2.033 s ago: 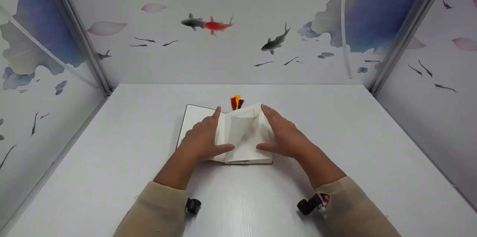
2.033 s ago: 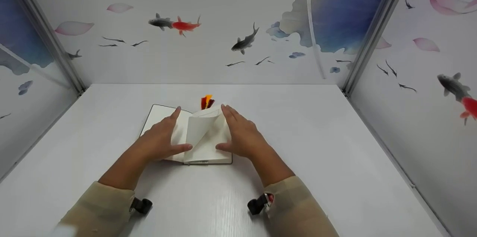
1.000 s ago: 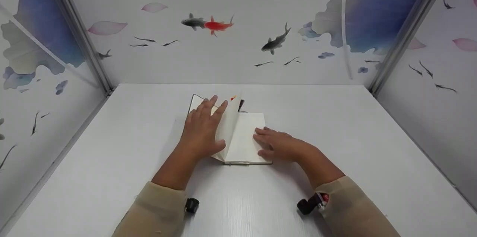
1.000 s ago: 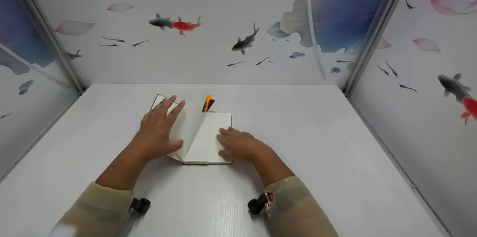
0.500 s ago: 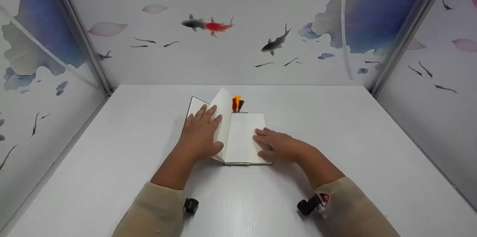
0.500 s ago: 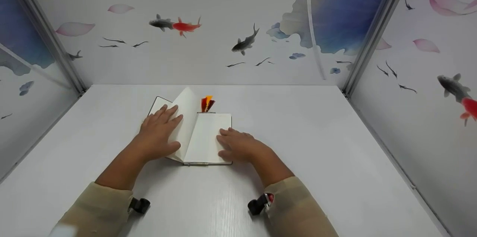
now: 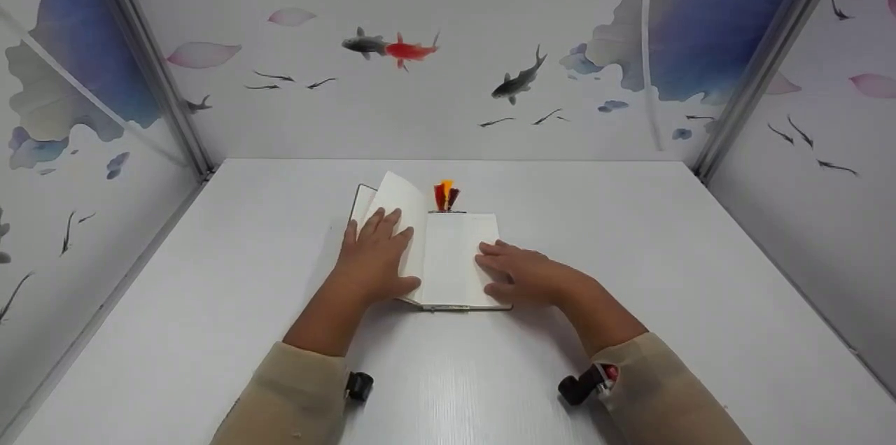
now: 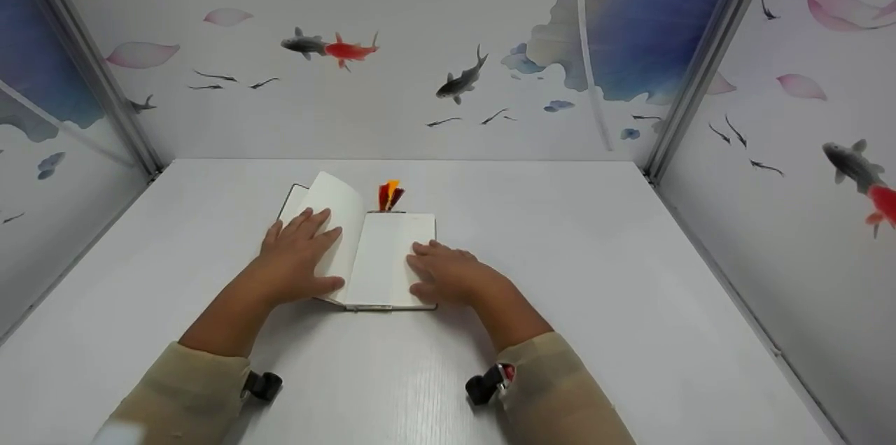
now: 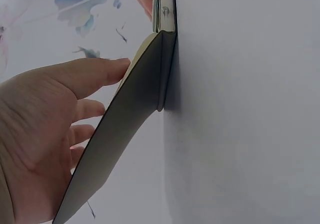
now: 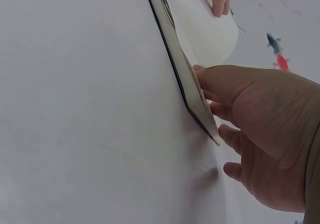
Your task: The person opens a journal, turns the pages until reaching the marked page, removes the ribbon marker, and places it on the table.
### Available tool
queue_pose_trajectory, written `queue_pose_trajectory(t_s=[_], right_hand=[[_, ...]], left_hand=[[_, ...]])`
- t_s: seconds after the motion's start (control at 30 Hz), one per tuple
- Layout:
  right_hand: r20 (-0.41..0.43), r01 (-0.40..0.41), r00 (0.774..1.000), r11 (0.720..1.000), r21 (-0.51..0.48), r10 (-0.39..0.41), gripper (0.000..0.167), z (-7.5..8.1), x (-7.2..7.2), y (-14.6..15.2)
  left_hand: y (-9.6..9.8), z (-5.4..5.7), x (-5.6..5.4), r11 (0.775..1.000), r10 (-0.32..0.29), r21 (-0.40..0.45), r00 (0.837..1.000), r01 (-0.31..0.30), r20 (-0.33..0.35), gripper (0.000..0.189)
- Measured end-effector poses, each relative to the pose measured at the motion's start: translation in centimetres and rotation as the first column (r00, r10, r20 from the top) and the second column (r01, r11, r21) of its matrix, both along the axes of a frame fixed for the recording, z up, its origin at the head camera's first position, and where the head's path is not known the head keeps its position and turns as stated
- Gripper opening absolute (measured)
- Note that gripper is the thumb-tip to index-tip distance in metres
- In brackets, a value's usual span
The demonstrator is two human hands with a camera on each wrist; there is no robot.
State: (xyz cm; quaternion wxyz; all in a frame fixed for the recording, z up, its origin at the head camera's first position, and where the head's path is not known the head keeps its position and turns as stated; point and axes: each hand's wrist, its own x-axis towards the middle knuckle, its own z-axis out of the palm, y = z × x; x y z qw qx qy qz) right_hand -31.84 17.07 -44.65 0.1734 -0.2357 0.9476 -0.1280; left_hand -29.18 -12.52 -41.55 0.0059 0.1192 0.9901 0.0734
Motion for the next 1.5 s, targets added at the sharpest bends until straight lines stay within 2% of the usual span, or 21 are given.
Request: queue_pose_trajectory(t_s=[0.27,0.53,0.73,1.03,1.2,1.5], right_hand=[[-0.010,0.006,1.000,1.000,0.006,-0.006,0.068,-0.1,0.0,-0.3],[-0.012,-0.040,0.999,0.998,-0.053,0.040,0.056,0.1,0.4,-0.3],[-0.027,-0.042,0.999,0.998,-0.056,0.040,0.053,0.2,0.6,-0.2],[-0.075,-0.055,0.996,0.996,-0.075,0.049,0.046,0.4,0.8,-0.7],[-0.099,-0.071,0.993,0.992,-0.099,0.062,0.040,0.5,0.8,-0.7],[-0.089,-0.070,0.994,0.989,-0.128,0.059,0.036,0.8,0.9,-0.6]], left_hand=[[-0.4,-0.3,0.1,1.000,0.016,-0.007,0.996,-0.015,0.086,0.085],[-0.9,-0.3,0.8,0.997,-0.014,0.077,0.987,0.001,0.163,0.078],[-1.0,-0.5,0.9,0.996,0.002,0.085,0.971,-0.023,0.238,0.078],[-1.1,-0.8,0.7,0.994,0.024,0.094,0.938,-0.060,0.346,0.076],[-1.3,-1.1,0.6,0.991,0.025,0.113,0.932,-0.070,0.362,0.076],[-1.2,-0.9,0.6,0.992,0.011,0.116,0.935,-0.056,0.355,0.075]])
